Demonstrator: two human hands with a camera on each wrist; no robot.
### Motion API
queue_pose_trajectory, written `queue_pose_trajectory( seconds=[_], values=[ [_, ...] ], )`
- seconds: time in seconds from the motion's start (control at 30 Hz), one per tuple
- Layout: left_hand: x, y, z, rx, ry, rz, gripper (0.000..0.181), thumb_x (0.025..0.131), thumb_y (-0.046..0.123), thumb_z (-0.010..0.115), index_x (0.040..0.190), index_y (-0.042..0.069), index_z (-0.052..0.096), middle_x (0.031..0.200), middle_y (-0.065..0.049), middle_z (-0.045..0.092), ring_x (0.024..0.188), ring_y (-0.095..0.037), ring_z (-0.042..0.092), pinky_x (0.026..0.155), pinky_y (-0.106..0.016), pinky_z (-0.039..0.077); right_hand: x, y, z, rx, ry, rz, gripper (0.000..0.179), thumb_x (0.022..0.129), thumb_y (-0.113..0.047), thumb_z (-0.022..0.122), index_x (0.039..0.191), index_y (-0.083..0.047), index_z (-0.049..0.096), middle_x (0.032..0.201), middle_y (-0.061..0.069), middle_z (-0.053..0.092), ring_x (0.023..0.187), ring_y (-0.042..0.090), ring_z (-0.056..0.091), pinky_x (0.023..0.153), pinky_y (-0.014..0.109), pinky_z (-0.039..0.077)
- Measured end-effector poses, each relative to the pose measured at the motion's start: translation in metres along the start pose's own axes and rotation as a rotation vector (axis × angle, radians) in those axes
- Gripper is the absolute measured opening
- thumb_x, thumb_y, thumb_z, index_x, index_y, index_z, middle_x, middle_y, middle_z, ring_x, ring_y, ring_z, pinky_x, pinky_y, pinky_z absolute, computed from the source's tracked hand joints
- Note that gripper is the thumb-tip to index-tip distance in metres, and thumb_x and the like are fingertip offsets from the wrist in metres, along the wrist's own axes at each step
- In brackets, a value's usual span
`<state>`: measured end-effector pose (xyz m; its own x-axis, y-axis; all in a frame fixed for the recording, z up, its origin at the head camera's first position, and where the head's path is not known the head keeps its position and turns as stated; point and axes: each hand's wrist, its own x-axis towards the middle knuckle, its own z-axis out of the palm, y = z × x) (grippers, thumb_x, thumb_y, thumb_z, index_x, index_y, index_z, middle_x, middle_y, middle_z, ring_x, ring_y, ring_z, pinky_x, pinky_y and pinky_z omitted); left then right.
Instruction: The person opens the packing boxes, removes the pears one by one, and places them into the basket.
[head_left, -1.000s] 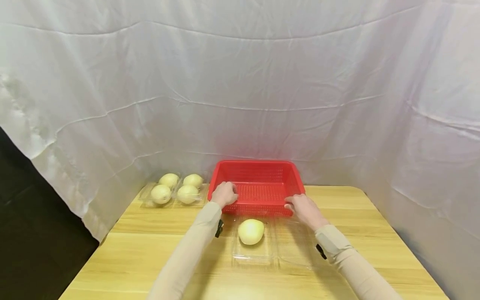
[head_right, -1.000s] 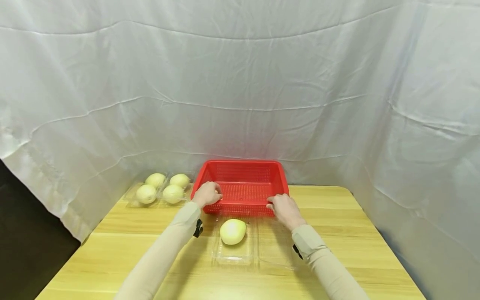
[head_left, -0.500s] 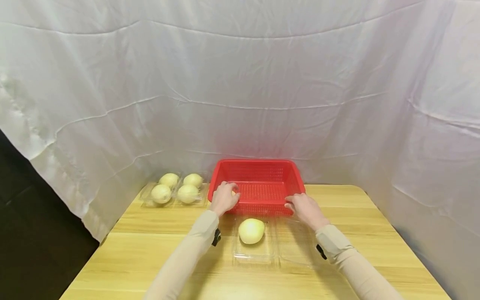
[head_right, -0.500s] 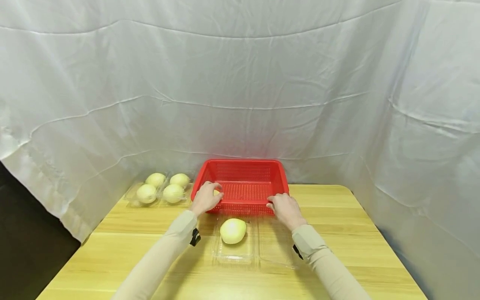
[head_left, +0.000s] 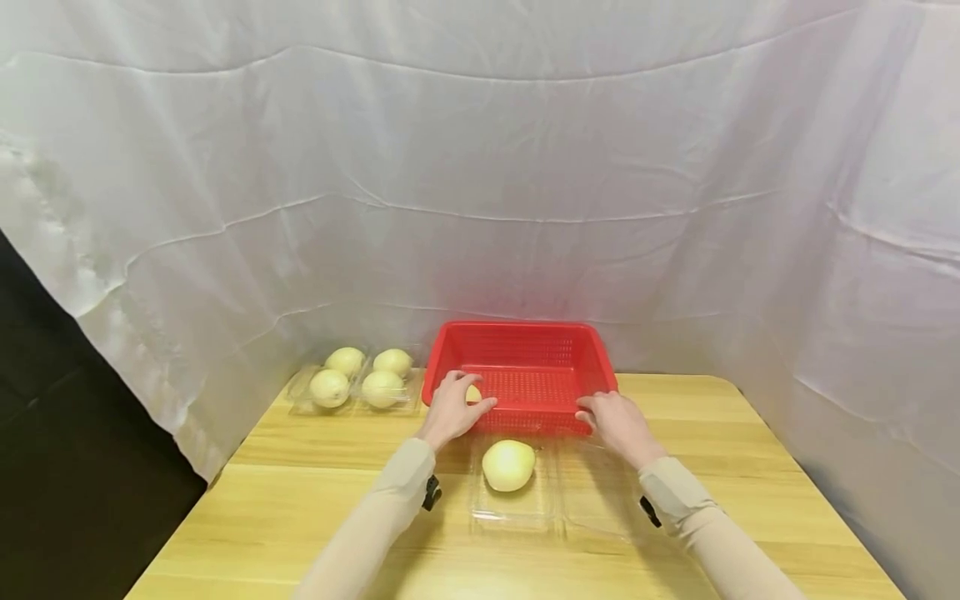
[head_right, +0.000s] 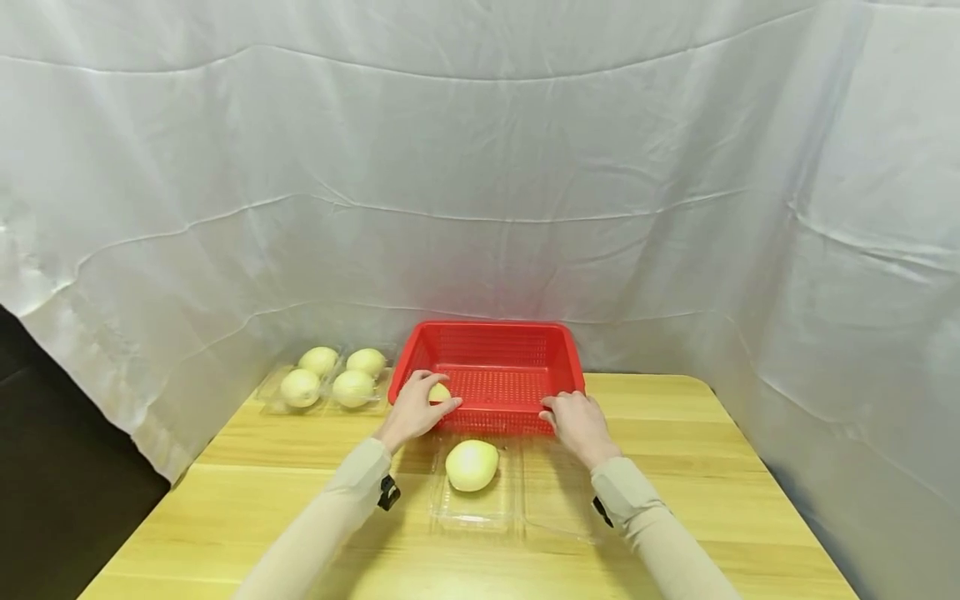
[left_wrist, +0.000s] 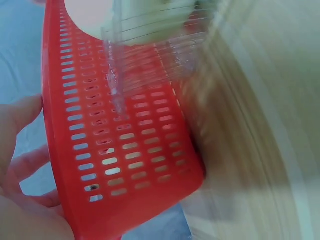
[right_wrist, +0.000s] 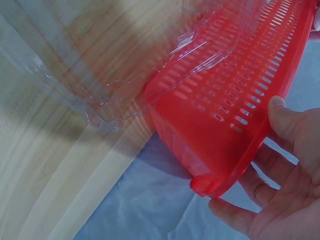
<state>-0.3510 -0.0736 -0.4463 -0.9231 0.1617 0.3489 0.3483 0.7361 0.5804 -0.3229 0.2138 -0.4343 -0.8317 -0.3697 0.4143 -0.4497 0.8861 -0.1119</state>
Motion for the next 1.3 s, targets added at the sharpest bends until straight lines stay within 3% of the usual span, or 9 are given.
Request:
queue_pose_trajectory(
  seconds=[0.33, 0.6, 0.8, 0.93, 1.1, 1.3],
  values=[
    [-0.010, -0.004, -0.002, 0.007, 0.080, 0.084, 0.032, 0.090, 0.026, 0.068, 0.116, 0.008, 0.068, 0.121, -0.015, 0.059, 0.116, -0.032, 0.056, 0.102, -0.051, 0.039, -0.002, 0.001, -0.001, -0.007, 0.019, -0.014, 0.021, 0.088, -0.016, 0.071, 0.103, -0.002, 0.072, 0.084, 0.008, 0.070, 0.075, 0.026, 0.064, 0.074, 0.044, 0.053],
    [-0.013, -0.008, -0.002, 0.082, 0.253, 0.164, 0.010, 0.085, 0.013, 0.068, 0.092, 0.010, 0.075, 0.096, -0.007, 0.069, 0.095, -0.028, 0.059, 0.085, -0.045, 0.044, -0.004, -0.001, 0.004, -0.021, 0.042, -0.032, 0.017, 0.088, -0.012, 0.071, 0.101, -0.001, 0.071, 0.085, 0.010, 0.068, 0.078, 0.027, 0.062, 0.077, 0.044, 0.053],
    [-0.012, -0.013, -0.004, 0.110, 0.358, 0.207, 0.007, 0.082, 0.007, 0.070, 0.085, 0.007, 0.076, 0.083, -0.008, 0.070, 0.083, -0.027, 0.058, 0.075, -0.041, 0.045, -0.007, 0.000, 0.007, -0.021, 0.078, -0.022, 0.021, 0.087, -0.010, 0.072, 0.105, 0.000, 0.070, 0.092, 0.012, 0.068, 0.084, 0.030, 0.062, 0.080, 0.045, 0.053],
    [-0.009, -0.017, -0.006, 0.124, 0.405, 0.185, 0.006, 0.082, 0.007, 0.071, 0.086, 0.006, 0.076, 0.082, -0.009, 0.070, 0.079, -0.028, 0.059, 0.071, -0.041, 0.047, -0.008, 0.000, 0.009, 0.001, 0.105, -0.012, 0.025, 0.087, -0.012, 0.072, 0.110, -0.003, 0.070, 0.100, 0.012, 0.069, 0.091, 0.030, 0.061, 0.082, 0.045, 0.053],
    [-0.006, -0.016, -0.010, 0.147, 0.431, 0.124, 0.007, 0.082, 0.008, 0.071, 0.086, 0.007, 0.077, 0.082, -0.008, 0.070, 0.080, -0.030, 0.058, 0.073, -0.042, 0.045, -0.008, -0.003, 0.010, 0.008, 0.160, -0.059, 0.020, 0.085, -0.015, 0.073, 0.103, -0.007, 0.073, 0.099, 0.009, 0.069, 0.091, 0.028, 0.061, 0.079, 0.044, 0.053],
    [-0.003, -0.018, -0.014, 0.179, 0.395, 0.026, 0.014, 0.085, 0.010, 0.070, 0.096, 0.003, 0.076, 0.093, -0.014, 0.069, 0.092, -0.034, 0.058, 0.082, -0.046, 0.045, -0.009, -0.011, 0.010, 0.002, 0.184, -0.130, 0.017, 0.084, -0.015, 0.075, 0.099, -0.008, 0.074, 0.094, 0.005, 0.068, 0.087, 0.025, 0.061, 0.074, 0.041, 0.052]
  ],
)
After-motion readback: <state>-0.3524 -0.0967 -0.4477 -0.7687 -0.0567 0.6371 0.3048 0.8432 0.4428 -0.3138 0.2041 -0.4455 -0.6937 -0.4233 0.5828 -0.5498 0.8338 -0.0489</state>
